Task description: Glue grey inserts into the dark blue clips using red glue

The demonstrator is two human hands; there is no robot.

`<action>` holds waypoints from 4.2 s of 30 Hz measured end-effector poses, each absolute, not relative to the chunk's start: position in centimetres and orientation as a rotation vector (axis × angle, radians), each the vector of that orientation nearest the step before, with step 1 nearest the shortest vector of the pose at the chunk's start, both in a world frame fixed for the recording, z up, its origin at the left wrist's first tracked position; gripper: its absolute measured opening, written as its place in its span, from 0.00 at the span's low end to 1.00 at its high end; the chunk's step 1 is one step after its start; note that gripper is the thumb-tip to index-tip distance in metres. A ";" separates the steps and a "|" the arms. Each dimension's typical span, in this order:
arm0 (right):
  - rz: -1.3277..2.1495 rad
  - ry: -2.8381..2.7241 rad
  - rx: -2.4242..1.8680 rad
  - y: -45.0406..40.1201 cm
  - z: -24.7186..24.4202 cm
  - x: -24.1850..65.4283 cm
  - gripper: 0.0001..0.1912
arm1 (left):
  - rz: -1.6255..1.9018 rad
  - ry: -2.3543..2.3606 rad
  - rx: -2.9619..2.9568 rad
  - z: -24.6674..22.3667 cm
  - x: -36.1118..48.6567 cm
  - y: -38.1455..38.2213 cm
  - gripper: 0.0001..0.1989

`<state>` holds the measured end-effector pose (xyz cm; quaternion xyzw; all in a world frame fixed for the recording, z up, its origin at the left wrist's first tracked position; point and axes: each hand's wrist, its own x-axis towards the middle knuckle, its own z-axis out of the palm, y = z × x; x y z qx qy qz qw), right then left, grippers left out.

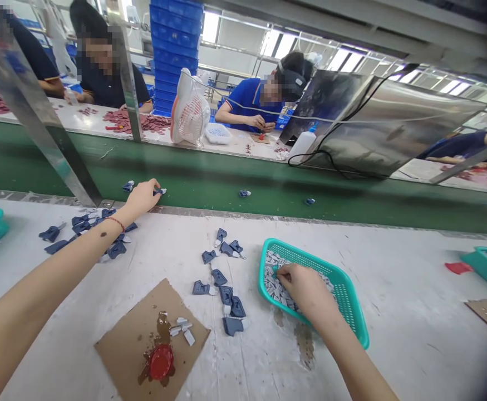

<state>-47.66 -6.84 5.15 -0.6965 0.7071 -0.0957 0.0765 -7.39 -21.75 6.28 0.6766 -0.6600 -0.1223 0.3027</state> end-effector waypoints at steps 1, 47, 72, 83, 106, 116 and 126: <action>-0.303 2.114 -2.082 -6.8 5.1 -47.7 0.10 | -0.377 -1.700 1.762 6.6 -7.8 -21.1 0.15; -0.112 1.132 -2.324 3.9 6.0 -28.6 0.10 | -1.507 -0.604 0.979 -0.3 -10.8 11.1 0.13; -0.512 1.090 -2.081 5.4 10.2 -28.9 0.13 | -1.517 -0.580 0.845 0.9 -14.2 10.6 0.09; -0.532 1.103 -2.134 5.8 10.8 -29.1 0.09 | -1.545 -0.541 0.822 1.1 -14.4 10.9 0.10; -0.540 0.869 -1.036 5.6 8.6 -29.2 0.10 | -1.540 -0.704 0.711 1.5 -13.4 11.0 0.07; -0.740 0.819 -1.068 6.2 6.4 -29.1 0.19 | -1.600 -0.637 0.690 2.2 -13.9 10.1 0.09; -0.872 0.963 -1.321 6.5 5.4 -27.4 0.16 | -1.626 -0.595 0.705 2.3 -14.9 9.1 0.09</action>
